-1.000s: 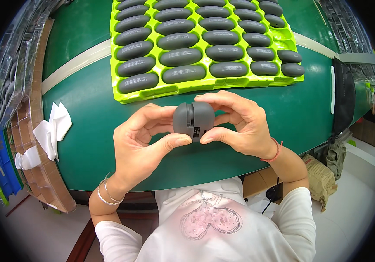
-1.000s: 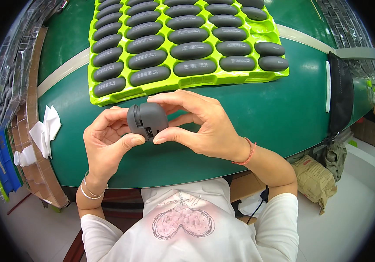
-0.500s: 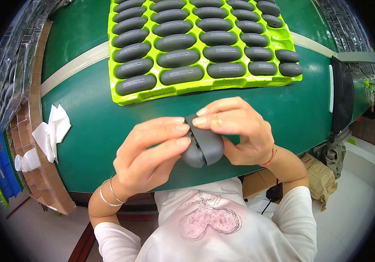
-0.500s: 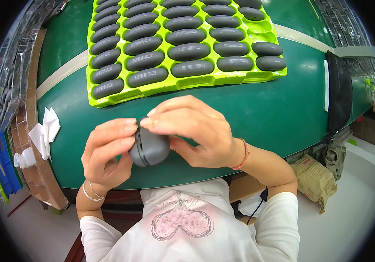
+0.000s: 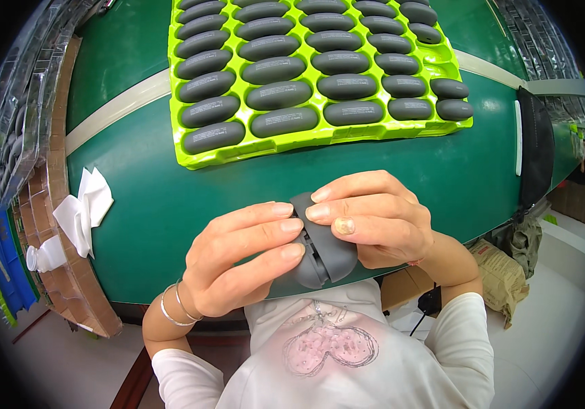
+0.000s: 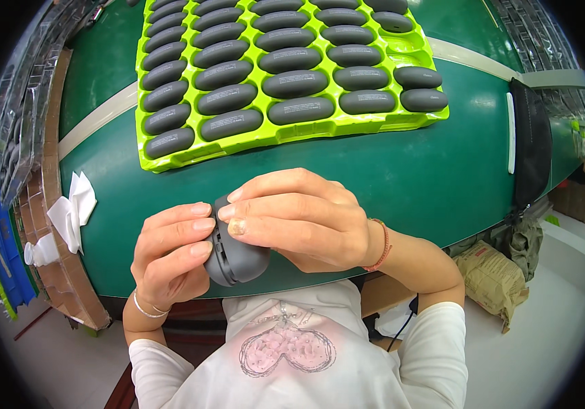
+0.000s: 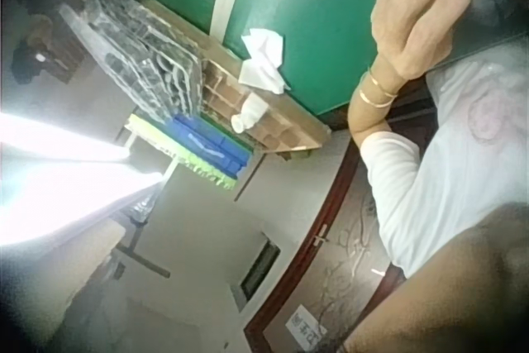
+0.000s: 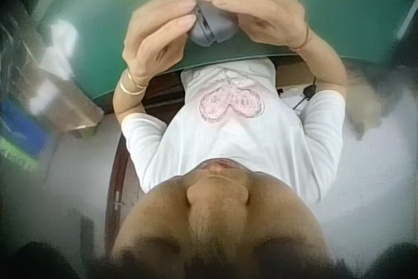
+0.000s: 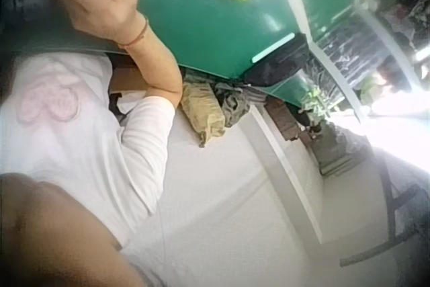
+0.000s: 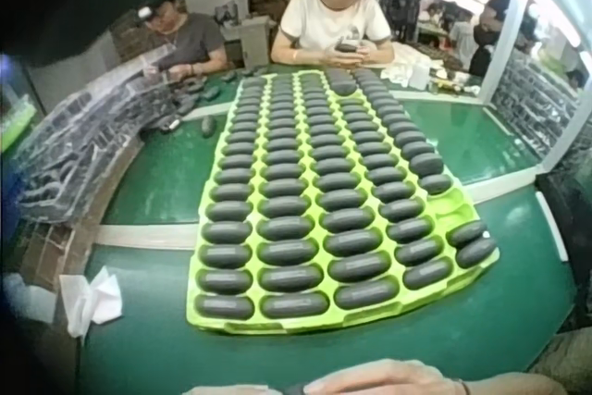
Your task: The person picks up small gray electronic cases from a green tray, opens them to reveal internal circuitry, and then closes them. The person repeats this process with multiple units, handling them one at a time on a green workbench.
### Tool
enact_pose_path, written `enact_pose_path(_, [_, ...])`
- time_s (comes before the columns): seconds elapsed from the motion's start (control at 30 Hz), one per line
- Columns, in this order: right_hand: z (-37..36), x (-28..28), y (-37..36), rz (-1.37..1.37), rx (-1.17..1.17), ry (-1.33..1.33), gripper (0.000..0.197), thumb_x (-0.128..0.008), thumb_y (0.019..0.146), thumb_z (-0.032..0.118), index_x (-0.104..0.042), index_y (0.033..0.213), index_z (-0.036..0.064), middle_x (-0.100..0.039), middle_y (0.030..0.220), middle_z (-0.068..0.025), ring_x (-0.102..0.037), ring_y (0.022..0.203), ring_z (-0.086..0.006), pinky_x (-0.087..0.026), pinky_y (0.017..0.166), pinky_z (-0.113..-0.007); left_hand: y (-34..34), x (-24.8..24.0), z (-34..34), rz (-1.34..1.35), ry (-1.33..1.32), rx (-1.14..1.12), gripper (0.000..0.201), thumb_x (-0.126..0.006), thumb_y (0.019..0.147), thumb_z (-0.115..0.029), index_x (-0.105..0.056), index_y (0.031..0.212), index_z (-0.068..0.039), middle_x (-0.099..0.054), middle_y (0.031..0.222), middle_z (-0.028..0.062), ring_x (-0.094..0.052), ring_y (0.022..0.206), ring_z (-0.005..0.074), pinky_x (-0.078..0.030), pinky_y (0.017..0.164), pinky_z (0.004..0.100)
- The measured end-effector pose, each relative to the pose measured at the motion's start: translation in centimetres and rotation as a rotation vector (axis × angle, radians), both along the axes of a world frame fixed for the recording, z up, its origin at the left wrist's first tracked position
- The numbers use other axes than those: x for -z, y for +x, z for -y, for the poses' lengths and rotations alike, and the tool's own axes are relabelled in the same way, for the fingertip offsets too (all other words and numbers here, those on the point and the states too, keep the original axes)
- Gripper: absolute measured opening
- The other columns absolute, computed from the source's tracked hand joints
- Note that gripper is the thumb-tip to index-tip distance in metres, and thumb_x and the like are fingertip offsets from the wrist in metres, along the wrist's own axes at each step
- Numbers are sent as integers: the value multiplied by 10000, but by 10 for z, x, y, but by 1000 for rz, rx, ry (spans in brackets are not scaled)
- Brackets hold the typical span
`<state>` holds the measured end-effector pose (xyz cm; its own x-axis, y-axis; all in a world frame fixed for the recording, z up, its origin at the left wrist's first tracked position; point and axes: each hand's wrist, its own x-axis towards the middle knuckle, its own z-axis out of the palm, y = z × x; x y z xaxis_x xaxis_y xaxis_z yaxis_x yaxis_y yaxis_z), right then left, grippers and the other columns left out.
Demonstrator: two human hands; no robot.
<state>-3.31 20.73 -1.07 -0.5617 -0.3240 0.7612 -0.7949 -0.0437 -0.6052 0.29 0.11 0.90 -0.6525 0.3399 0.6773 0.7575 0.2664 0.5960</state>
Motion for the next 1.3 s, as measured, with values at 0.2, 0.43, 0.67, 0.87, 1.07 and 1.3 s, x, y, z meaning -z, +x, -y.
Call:
enact_pose_path(0.2, [-2,-6,-1,251,-87,30,446,-756,673,-38,-626,1099,-1,-671,1018,-138,-650,926,-291,-539,774,-368,-2,-6,-3,122,25,-73,361,-780,686,47,-635,1014,13,-663,1006,153,-670,897,283,-572,766,353])
enact_pose_path(0.43, [-2,-5,2,571,-114,36,485,-771,713,-10,-606,1169,17,-646,1112,-126,-642,961,-230,-592,774,-311,-4,-6,-2,352,48,-123,409,-809,683,-5,-637,1053,14,-688,988,158,-677,878,267,-555,760,331])
enact_pose_path(0.67, [-2,-6,0,627,-76,93,500,-768,715,-10,-598,1185,11,-640,1083,-125,-641,963,-224,-594,772,-321,-5,0,-4,384,38,-166,415,-796,694,3,-640,1077,36,-682,1010,169,-674,873,272,-547,765,326])
enact_pose_path(0.87, [-2,1,6,945,-163,-102,484,-775,744,4,-576,1185,-9,-604,1126,-92,-627,976,-176,-570,822,-317,-5,-1,-9,353,19,-194,435,-764,722,17,-632,1136,38,-672,1011,180,-665,858,267,-533,766,316])
enact_pose_path(1.07, [-2,1,6,1016,-162,-88,472,-793,731,4,-574,1148,-32,-595,1107,-87,-623,980,-168,-564,830,-315,-4,0,-6,503,81,-177,423,-761,719,16,-642,1125,34,-675,1000,176,-664,848,265,-529,759,312])
enact_pose_path(1.3, [0,1,9,939,-104,-59,473,-798,729,14,-575,1144,-27,-606,1095,-92,-623,985,-165,-562,829,-310,-7,-2,-3,379,-37,-173,419,-767,708,10,-653,1111,31,-689,984,159,-666,846,256,-524,755,313])
